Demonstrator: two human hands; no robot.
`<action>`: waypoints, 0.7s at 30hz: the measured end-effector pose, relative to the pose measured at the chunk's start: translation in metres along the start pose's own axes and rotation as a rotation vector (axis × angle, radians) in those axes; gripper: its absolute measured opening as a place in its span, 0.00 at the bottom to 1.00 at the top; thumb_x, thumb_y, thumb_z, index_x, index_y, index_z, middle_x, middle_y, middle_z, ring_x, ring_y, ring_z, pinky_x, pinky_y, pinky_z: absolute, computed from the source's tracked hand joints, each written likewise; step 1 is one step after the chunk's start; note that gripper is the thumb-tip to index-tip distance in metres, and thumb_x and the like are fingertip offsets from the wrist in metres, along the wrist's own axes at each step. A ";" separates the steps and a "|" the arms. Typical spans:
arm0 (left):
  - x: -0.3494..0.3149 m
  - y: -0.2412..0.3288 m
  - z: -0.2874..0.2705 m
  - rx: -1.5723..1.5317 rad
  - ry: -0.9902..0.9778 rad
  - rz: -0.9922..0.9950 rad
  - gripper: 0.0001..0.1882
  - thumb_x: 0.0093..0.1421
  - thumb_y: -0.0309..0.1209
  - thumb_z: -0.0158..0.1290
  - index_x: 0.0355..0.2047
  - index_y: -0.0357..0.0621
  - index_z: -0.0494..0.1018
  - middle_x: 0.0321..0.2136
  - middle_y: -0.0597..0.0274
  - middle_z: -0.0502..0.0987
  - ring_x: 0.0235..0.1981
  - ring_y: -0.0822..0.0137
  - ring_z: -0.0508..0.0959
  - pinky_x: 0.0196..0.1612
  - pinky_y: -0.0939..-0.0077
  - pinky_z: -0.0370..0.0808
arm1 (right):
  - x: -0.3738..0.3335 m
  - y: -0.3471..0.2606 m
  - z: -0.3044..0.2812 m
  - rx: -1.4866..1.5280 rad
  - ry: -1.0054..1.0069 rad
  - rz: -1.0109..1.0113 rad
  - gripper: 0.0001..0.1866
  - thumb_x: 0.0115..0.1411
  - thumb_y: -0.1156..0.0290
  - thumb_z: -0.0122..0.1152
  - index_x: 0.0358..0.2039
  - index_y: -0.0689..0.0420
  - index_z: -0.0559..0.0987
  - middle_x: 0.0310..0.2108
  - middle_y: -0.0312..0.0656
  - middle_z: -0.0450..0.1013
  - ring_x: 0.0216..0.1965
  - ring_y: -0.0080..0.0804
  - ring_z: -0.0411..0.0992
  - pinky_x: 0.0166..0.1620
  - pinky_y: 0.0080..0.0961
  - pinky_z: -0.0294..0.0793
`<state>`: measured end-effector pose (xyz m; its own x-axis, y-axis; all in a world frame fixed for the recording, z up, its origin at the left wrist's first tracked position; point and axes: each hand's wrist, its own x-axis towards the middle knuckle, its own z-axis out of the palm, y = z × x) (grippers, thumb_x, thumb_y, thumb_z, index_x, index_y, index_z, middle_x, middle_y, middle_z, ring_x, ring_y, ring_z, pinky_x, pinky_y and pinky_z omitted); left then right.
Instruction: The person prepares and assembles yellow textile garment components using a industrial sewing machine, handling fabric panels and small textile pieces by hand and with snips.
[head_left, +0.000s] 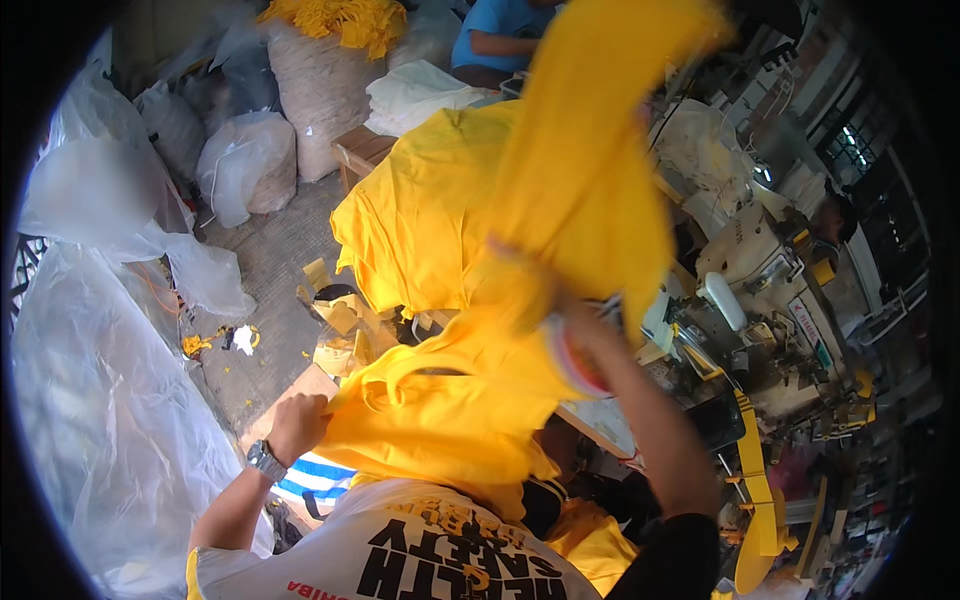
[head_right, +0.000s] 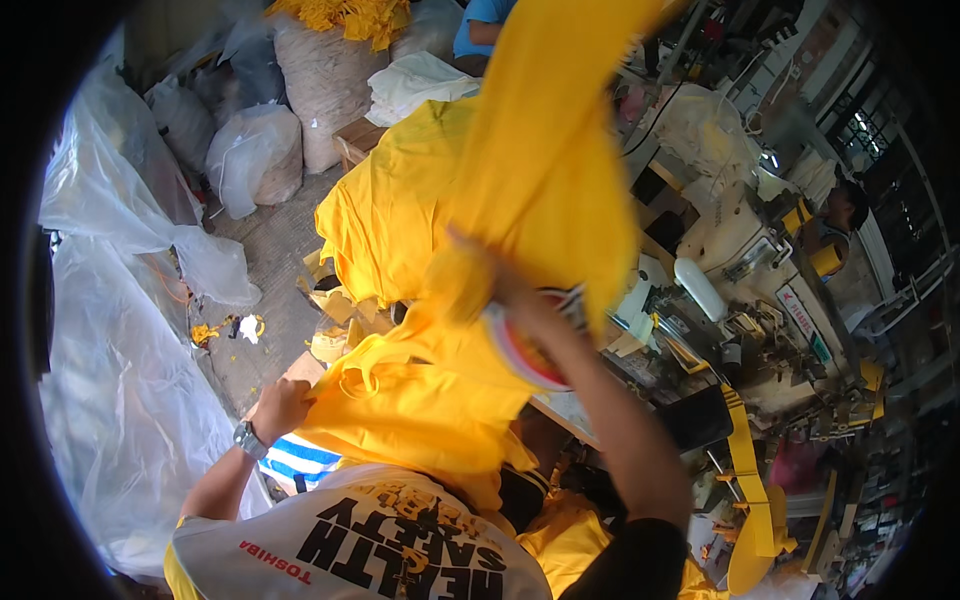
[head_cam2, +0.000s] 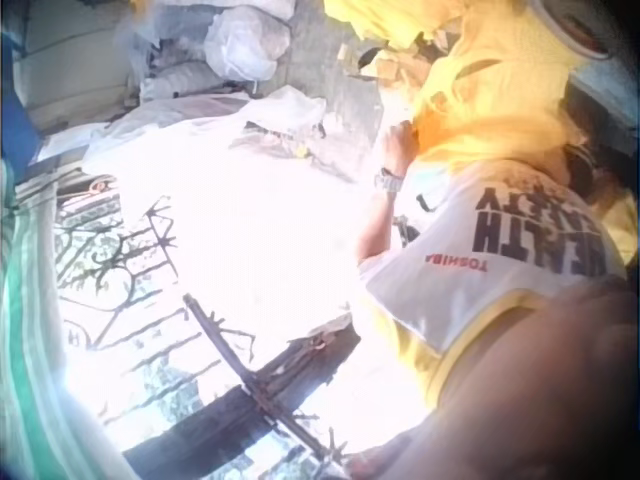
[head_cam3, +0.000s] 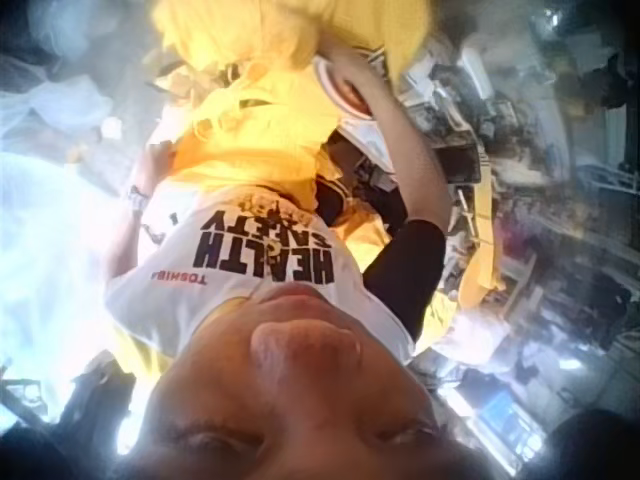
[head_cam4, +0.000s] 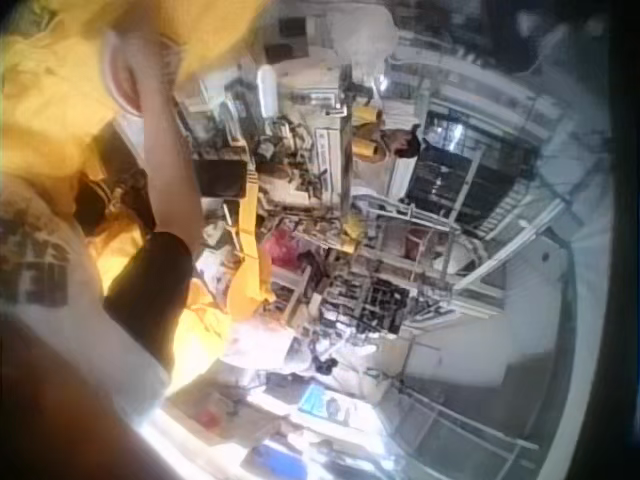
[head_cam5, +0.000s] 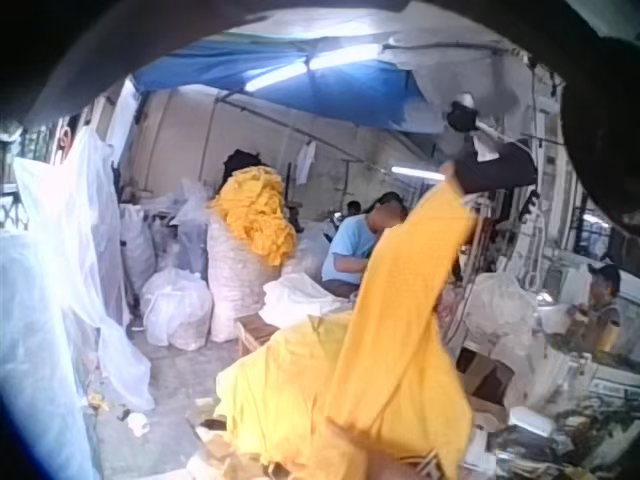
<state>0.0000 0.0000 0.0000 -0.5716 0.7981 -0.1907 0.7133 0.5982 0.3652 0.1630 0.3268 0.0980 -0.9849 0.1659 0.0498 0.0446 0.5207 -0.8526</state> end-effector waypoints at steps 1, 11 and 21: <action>-0.007 -0.008 0.003 0.104 -0.091 -0.061 0.12 0.52 0.24 0.54 0.38 0.36 0.78 0.29 0.45 0.79 0.32 0.47 0.79 0.37 0.60 0.76 | 0.006 0.007 0.004 0.023 -0.014 -0.011 0.44 0.55 0.79 0.65 0.69 0.51 0.53 0.51 0.42 0.72 0.43 0.24 0.73 0.45 0.18 0.74; 0.201 0.139 -0.146 -0.072 0.603 0.905 0.08 0.54 0.24 0.58 0.36 0.39 0.79 0.30 0.57 0.79 0.32 0.58 0.75 0.38 0.67 0.73 | -0.084 -0.013 0.032 -0.401 0.750 0.238 0.10 0.54 0.73 0.67 0.32 0.63 0.76 0.27 0.45 0.73 0.25 0.39 0.73 0.27 0.29 0.73; 0.288 0.283 -0.178 -0.426 -0.176 0.995 0.03 0.53 0.25 0.60 0.28 0.40 0.80 0.25 0.65 0.80 0.28 0.76 0.76 0.35 0.80 0.72 | -0.083 0.031 0.006 0.075 0.732 0.275 0.12 0.56 0.70 0.66 0.31 0.66 0.76 0.18 0.37 0.67 0.23 0.22 0.69 0.28 0.20 0.68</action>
<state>-0.0345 0.3860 0.2110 0.2721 0.9295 0.2489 0.6057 -0.3664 0.7063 0.2448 0.3242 0.0650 -0.5782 0.8039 0.1394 0.2342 0.3272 -0.9155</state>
